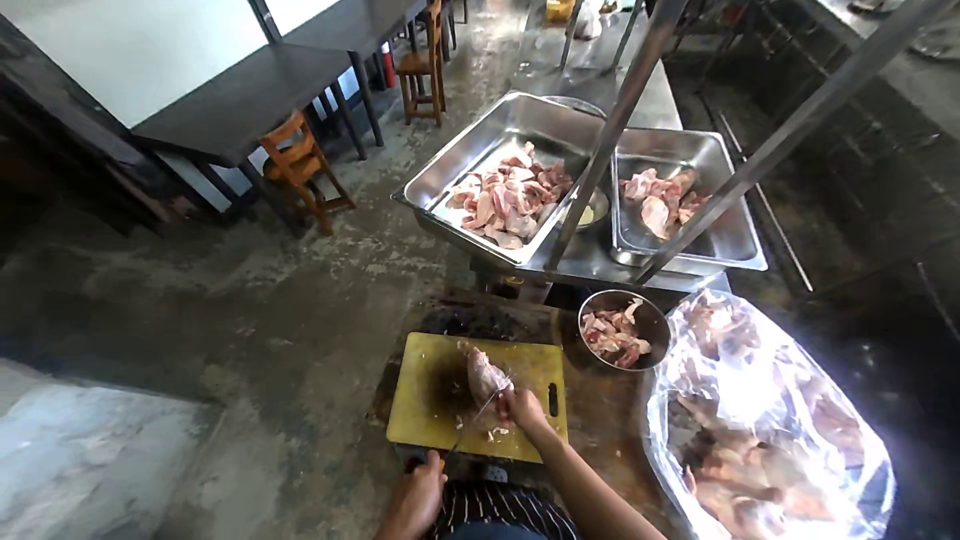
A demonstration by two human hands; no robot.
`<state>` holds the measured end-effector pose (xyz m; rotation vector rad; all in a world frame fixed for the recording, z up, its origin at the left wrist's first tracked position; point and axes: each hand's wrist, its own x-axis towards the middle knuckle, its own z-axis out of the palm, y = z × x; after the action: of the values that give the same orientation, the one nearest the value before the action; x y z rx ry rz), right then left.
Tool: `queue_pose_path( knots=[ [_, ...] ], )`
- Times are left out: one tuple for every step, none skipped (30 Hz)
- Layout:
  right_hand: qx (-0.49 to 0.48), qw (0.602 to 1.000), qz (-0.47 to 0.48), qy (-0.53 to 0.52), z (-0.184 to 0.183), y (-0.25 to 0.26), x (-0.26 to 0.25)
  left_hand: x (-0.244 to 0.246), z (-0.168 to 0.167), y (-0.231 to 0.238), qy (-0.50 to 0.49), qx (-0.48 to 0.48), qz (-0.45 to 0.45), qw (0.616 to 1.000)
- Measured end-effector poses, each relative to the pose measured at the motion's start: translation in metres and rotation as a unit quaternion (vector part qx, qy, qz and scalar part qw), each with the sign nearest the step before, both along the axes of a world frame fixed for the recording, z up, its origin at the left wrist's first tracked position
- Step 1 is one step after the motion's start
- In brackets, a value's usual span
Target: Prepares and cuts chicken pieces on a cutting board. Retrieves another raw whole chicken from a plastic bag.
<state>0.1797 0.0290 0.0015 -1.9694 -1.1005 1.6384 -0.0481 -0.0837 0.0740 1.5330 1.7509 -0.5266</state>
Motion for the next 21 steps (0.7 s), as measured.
queue_pose_path(
  knots=[
    [-0.004, 1.0, -0.008, 0.012, -0.002, 0.0, 0.001, 0.0, 0.001, -0.002, 0.007, -0.005, 0.004, 1.0],
    [-0.009, 0.999, -0.018, 0.026, -0.003, 0.0, 0.002, 0.0, 0.004, -0.005, 0.015, -0.011, 0.005, 1.0],
    [-0.012, 0.999, -0.025, 0.04, -0.003, -0.001, 0.003, 0.001, 0.008, -0.007, 0.024, -0.016, 0.006, 1.0],
    [-0.015, 0.998, -0.033, 0.055, -0.003, -0.001, 0.003, 0.002, 0.012, -0.009, 0.036, -0.023, 0.007, 0.999],
    [-0.022, 0.996, -0.042, 0.072, -0.005, -0.001, 0.003, 0.005, 0.017, -0.01, 0.047, -0.032, 0.01, 0.998],
    [-0.029, 0.994, -0.055, 0.089, -0.009, -0.001, 0.003, 0.009, 0.024, -0.009, 0.057, -0.046, 0.017, 0.997],
    [-0.032, 0.992, -0.066, 0.105, -0.015, -0.001, 0.003, 0.013, 0.028, -0.007, 0.065, -0.056, 0.025, 0.996],
    [-0.036, 0.99, -0.07, 0.115, -0.019, -0.001, 0.002, 0.017, 0.03, -0.004, 0.074, -0.06, 0.028, 0.995],
    [-0.038, 0.989, -0.07, 0.122, -0.021, -0.002, 0.002, 0.02, 0.029, -0.001, 0.082, -0.056, 0.029, 0.995],
    [-0.041, 0.989, -0.068, 0.124, -0.019, -0.002, 0.001, 0.024, 0.027, 0.002, 0.086, -0.047, 0.029, 0.995],
    [-0.044, 0.989, -0.067, 0.121, -0.017, -0.002, 0.0, 0.027, 0.024, 0.005, 0.087, -0.034, 0.03, 0.995],
    [-0.049, 0.99, -0.065, 0.118, -0.013, -0.001, -0.001, 0.032, 0.02, 0.008, 0.085, -0.024, 0.032, 0.996],
    [-0.053, 0.99, -0.065, 0.116, -0.011, -0.002, -0.002, 0.036, 0.017, 0.012, 0.083, -0.02, 0.034, 0.996],
    [-0.051, 0.99, -0.064, 0.117, -0.011, -0.003, -0.003, 0.041, 0.014, 0.017, 0.082, -0.016, 0.035, 0.996],
    [-0.05, 0.989, -0.063, 0.121, -0.012, -0.005, -0.004, 0.045, 0.01, 0.022, 0.078, -0.011, 0.036, 0.996],
    [-0.05, 0.989, -0.061, 0.123, -0.012, -0.006, -0.005, 0.048, 0.005, 0.025, 0.074, -0.002, 0.035, 0.997],
    [-0.052, 0.989, -0.057, 0.122, -0.012, -0.007, -0.005, 0.051, -0.001, 0.029, 0.067, 0.01, 0.034, 0.997],
    [-0.053, 0.99, -0.052, 0.12, -0.012, -0.008, -0.005, 0.053, -0.008, 0.033, 0.06, 0.024, 0.033, 0.997],
    [-0.055, 0.991, -0.043, 0.114, -0.013, -0.008, -0.005, 0.055, -0.014, 0.038, 0.058, 0.039, 0.032, 0.997],
    [-0.056, 0.993, -0.028, 0.104, -0.014, -0.007, -0.004, 0.058, -0.019, 0.045, 0.056, 0.052, 0.031, 0.997],
    [-0.056, 0.994, -0.012, 0.092, -0.015, -0.006, -0.005, 0.06, -0.022, 0.052, 0.054, 0.06, 0.027, 0.996]
  ],
)
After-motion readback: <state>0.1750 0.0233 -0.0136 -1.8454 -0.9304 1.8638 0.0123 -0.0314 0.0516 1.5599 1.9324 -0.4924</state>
